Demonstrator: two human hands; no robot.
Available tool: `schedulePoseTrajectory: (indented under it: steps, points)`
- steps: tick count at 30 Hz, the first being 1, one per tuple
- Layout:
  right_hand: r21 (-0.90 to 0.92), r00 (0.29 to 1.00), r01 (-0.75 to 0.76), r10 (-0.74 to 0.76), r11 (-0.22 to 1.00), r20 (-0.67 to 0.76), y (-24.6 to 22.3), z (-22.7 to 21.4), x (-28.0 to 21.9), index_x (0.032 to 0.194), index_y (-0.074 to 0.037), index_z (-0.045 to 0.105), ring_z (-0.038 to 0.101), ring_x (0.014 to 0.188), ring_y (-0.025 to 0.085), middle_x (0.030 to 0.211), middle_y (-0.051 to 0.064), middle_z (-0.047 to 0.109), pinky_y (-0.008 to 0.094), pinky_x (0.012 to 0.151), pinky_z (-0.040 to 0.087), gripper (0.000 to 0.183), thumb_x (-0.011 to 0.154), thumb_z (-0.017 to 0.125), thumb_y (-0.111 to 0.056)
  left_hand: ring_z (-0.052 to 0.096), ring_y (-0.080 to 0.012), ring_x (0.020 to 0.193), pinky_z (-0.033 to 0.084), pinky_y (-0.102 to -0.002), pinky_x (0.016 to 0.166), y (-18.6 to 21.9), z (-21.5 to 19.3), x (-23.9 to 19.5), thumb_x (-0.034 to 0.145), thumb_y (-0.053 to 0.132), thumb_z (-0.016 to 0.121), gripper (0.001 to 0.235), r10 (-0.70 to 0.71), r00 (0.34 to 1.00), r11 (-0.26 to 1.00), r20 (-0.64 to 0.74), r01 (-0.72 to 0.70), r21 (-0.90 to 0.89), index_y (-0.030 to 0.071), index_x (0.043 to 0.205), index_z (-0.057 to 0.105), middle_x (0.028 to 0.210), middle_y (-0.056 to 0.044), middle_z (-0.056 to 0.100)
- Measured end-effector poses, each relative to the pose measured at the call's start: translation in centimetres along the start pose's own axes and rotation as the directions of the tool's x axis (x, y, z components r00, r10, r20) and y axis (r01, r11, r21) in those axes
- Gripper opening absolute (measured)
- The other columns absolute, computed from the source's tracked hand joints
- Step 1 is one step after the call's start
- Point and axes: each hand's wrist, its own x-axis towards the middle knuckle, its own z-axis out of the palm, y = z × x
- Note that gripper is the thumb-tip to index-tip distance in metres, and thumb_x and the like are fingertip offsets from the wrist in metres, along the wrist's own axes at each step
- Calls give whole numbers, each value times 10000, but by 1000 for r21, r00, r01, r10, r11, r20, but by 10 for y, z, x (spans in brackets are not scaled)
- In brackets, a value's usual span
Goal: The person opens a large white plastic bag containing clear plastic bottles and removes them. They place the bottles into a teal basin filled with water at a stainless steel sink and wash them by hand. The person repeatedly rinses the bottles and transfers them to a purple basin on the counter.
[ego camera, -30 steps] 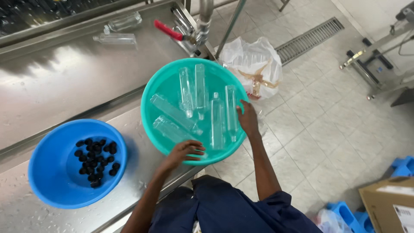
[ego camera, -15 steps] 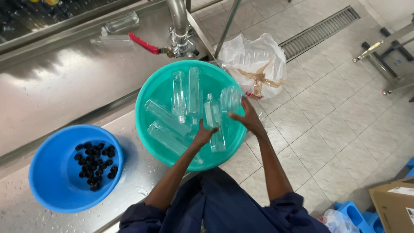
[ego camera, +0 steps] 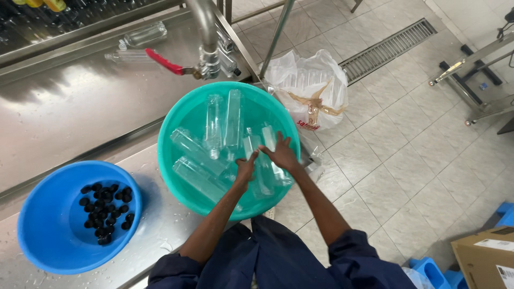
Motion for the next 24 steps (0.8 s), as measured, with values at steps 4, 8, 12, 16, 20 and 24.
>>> schedulePoseTrajectory:
  steps: [4, 8, 12, 16, 20, 24]
  points:
    - [19, 998, 60, -59, 998, -37, -13, 12, 15, 1696, -34, 244, 656, 1171, 669, 1546, 406, 354, 714, 930, 601, 1274, 884, 590, -953, 653, -560, 1278, 535, -631, 1047, -4, 19, 38, 934, 789, 719, 1032, 86, 906, 993, -414, -43, 113, -11, 1496, 390, 1312, -417, 646]
    - [86, 986, 149, -142, 985, -83, -7, 24, 30, 1693, -60, 249, 699, 1159, 608, 1380, 377, 566, 732, 875, 588, 1246, 899, 578, -963, 664, -528, 1302, 535, -651, 1094, -22, 19, 58, 949, 823, 649, 948, 81, 828, 980, -555, 36, 196, 82, 1515, 477, 1306, -326, 709]
    - [-11, 954, 280, -280, 960, -104, -14, 31, 46, 1715, -36, 209, 723, 1087, 604, 1370, 416, 554, 676, 760, 633, 1134, 1011, 453, -891, 641, -558, 1309, 517, -685, 1083, -24, 20, 73, 969, 884, 599, 1081, 164, 762, 970, -627, -10, 241, 45, 1624, 412, 1315, -371, 688]
    - [-221, 881, 421, -455, 880, -130, -24, 31, 49, 1714, 33, 208, 747, 1071, 556, 1337, 439, 595, 598, 705, 673, 1013, 1108, 406, -755, 674, -533, 1277, 528, -681, 1056, -21, 27, 69, 1032, 870, 505, 1021, 137, 709, 973, -691, 34, 228, 26, 1604, 472, 1331, -363, 686]
    - [-159, 846, 468, -493, 869, -203, -27, 39, 48, 1733, 25, 122, 709, 1147, 548, 1444, 404, 516, 616, 738, 680, 920, 1160, 450, -616, 589, -491, 1399, 453, -478, 1208, 47, 56, 3, 1130, 571, 510, 763, -17, 689, 996, -725, 74, 47, -8, 1626, 491, 1437, -382, 650]
    - [-182, 895, 387, -416, 904, -164, -40, 34, 49, 1789, -183, -13, 745, 1084, 513, 1606, 280, 447, 667, 779, 673, 1273, 901, 843, -499, 487, -525, 1499, 349, -596, 1293, -11, 19, 61, 590, 551, 951, 1452, 142, 681, 937, -719, 141, 318, -40, 1727, 268, 1659, -428, 392]
